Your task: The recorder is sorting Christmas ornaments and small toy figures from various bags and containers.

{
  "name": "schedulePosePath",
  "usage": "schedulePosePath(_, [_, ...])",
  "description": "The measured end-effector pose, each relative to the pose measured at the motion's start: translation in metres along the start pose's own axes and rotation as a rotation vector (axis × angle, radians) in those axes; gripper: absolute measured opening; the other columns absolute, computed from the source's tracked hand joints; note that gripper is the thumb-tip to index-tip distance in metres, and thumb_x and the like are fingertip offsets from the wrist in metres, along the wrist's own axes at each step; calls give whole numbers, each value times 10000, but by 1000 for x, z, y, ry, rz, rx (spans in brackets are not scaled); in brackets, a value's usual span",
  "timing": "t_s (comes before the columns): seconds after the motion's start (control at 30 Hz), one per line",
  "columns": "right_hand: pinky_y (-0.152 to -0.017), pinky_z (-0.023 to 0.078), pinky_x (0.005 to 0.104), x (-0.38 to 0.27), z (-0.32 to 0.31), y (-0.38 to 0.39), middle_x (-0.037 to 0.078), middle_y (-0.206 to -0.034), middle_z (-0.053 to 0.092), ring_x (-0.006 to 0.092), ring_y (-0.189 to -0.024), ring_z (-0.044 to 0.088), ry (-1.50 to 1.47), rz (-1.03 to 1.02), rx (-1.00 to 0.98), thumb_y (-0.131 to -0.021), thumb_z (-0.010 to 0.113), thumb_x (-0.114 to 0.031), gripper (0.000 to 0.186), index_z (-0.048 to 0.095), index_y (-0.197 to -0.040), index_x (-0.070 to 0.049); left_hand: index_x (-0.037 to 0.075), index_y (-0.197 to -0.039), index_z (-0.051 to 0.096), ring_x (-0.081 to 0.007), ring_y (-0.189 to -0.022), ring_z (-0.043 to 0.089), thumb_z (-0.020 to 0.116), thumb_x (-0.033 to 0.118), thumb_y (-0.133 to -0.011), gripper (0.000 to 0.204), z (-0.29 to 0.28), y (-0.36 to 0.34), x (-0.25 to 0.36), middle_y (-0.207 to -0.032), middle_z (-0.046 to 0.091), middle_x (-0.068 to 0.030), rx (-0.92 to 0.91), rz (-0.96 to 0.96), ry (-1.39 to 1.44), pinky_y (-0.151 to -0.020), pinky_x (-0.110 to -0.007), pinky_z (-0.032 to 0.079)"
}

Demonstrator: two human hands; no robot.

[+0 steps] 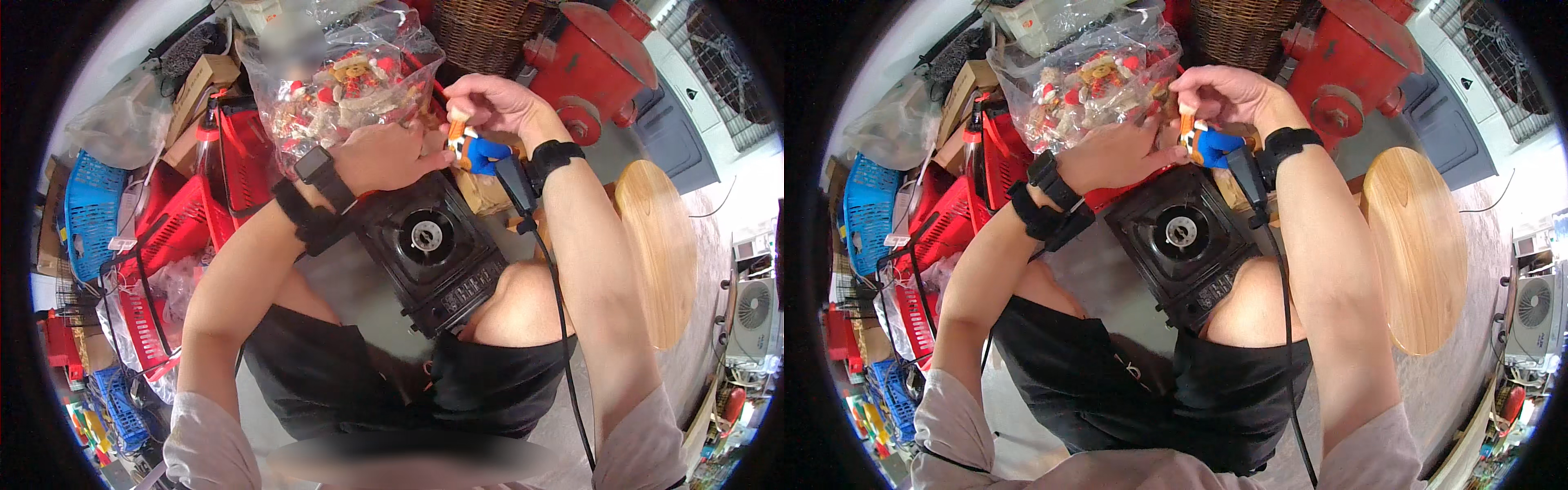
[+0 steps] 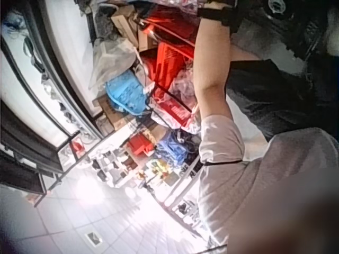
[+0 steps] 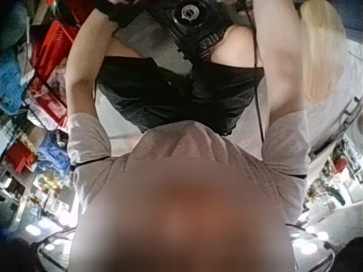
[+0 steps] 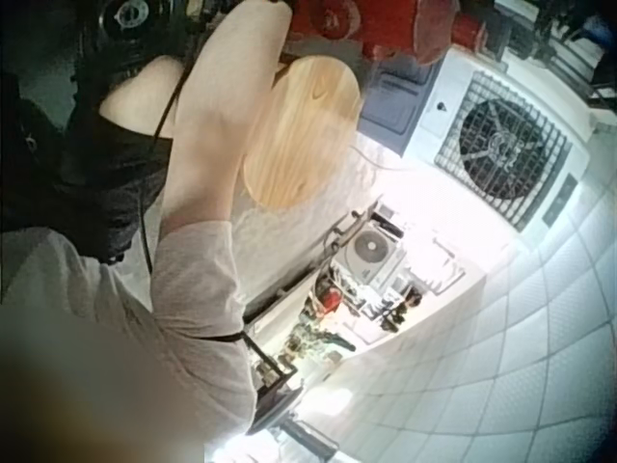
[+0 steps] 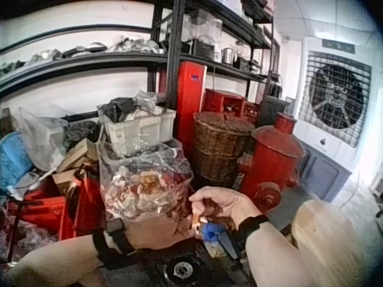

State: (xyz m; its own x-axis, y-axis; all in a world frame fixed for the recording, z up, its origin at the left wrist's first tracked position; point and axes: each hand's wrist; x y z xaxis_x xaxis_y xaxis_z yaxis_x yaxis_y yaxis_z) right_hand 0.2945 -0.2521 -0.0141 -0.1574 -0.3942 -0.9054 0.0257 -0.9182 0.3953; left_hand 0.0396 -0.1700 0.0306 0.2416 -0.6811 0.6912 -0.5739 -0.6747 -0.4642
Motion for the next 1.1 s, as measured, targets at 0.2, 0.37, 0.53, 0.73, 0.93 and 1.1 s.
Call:
schedulePosePath(0.2, [-630,360,285,-12,-27,23,-22,-679,536,99,-641,453,94,-123,137,-997,638,-261,341,598,-698,-103,73,-1129,698,-285,-842,714,694,195,-923,239,10,-3,0,-890,693,-141,80,3,43,-750,-415,564])
schedulePosePath(0.37, [-665,379,286,-18,6,13,-16,-721,563,100,-685,478,161,-232,255,-990,639,-240,288,625,-743,-93,69,-1148,686,-268,-840,712,701,170,-918,251,16,7,2,-886,687,-131,142,11,83,-745,-401,561])
schedulePosePath(0.53, [-700,397,287,-43,28,-13,-11,-763,589,101,-729,503,206,-338,400,-983,640,-219,238,651,-789,-82,65,-1166,674,-252,-839,710,708,144,-913,268,20,2,-1,-882,680,-121,176,30,135,-741,-388,558])
schedulePosePath(0.73, [-742,419,287,-54,26,-30,-4,-813,621,102,-781,533,209,-455,587,-974,641,-194,186,683,-844,-69,61,-1189,659,-233,-837,707,717,114,-906,293,-10,-31,-35,-878,673,-109,173,52,180,-735,-372,554])
schedulePosePath(0.93, [-784,442,288,-48,37,-27,3,-863,653,103,-833,563,214,-569,783,-966,643,-169,150,715,-899,-56,56,-1212,645,-214,-836,705,725,84,-900,323,-43,-87,-73,-873,665,-97,174,78,233,-729,-356,551])
schedulePosePath(1.1, [-819,460,289,-59,60,-40,8,-905,680,104,-877,587,234,-665,936,-959,643,-148,142,741,-944,-45,48,-1241,624,-150,-856,707,699,-2,-955,299,-42,-107,-99,-1057,666,-73,8,31,333,-724,-282,562])
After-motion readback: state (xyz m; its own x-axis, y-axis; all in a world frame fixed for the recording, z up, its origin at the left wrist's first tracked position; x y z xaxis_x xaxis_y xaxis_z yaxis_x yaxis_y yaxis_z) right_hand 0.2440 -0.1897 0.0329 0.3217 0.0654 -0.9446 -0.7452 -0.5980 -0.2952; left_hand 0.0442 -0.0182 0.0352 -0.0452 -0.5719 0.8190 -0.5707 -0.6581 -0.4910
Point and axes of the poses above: each hand's wrist, its own y-axis away from the middle knuckle, its own z-axis out of the palm, x = y × z
